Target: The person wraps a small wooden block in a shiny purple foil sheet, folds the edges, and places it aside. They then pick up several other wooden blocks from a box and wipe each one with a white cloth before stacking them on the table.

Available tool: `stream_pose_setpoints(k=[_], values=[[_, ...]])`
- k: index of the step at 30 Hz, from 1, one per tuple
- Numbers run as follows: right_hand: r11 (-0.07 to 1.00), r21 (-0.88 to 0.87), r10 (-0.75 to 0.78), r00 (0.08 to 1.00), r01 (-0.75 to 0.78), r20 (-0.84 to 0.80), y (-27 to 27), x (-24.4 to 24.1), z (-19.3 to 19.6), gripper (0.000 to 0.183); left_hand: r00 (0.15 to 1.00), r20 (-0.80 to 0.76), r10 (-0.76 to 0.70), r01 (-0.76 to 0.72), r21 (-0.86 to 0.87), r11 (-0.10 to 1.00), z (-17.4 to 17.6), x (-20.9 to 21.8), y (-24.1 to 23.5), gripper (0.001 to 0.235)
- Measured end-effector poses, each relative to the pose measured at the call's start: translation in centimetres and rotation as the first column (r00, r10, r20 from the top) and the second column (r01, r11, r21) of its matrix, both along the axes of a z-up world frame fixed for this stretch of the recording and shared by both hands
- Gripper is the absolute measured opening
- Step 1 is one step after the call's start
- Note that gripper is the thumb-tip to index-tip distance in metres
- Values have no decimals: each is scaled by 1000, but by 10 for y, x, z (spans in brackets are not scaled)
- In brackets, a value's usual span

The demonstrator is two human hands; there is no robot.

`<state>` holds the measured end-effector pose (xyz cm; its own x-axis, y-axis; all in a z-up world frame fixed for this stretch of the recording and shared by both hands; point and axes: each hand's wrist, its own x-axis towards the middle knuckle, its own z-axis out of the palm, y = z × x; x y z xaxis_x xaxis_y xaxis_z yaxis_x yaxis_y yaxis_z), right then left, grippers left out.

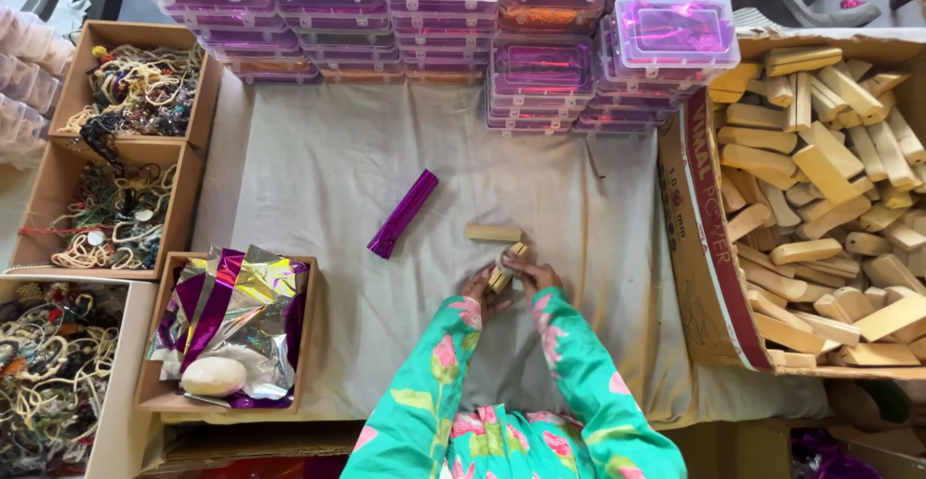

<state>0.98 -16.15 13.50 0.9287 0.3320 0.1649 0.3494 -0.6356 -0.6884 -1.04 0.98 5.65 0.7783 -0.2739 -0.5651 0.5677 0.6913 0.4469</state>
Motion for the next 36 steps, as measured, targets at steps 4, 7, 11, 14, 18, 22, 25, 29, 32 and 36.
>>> stream_pose_setpoints(k=[4,7,11,14,18,22,25,29,32,36], values=[[998,-57,-31,995,36,94,22,-35,25,65,996,-1,-85,85,-5,996,-18,-1,5,47],[984,-176,3,984,29,176,24,-45,33,69,994,105,-24,25,-1,1000,-71,1,0,48],[981,-192,57,982,-22,179,-3,-5,4,64,989,125,-78,92,-109,990,-3,-1,10,49],[995,-100,-11,983,30,185,-11,21,21,72,988,53,-144,145,-21,989,55,-3,13,52],[990,-90,-100,992,106,78,-19,34,50,59,990,-9,-139,139,36,990,31,-2,8,61],[996,3,-87,956,90,279,-14,26,71,60,937,345,-50,-40,250,967,8,2,-1,71],[973,-44,-196,908,229,370,-5,-7,2,52,913,402,-77,-38,270,962,-18,-2,-5,66],[985,-170,13,968,31,252,-3,-13,1,55,898,436,-69,-100,353,930,-53,1,-4,54],[985,-175,54,950,1,307,-4,-1,34,61,939,337,-65,-66,363,929,-18,-4,-2,53],[969,-225,-35,959,101,281,2,-2,16,72,930,363,-54,-52,276,960,5,1,6,58]])
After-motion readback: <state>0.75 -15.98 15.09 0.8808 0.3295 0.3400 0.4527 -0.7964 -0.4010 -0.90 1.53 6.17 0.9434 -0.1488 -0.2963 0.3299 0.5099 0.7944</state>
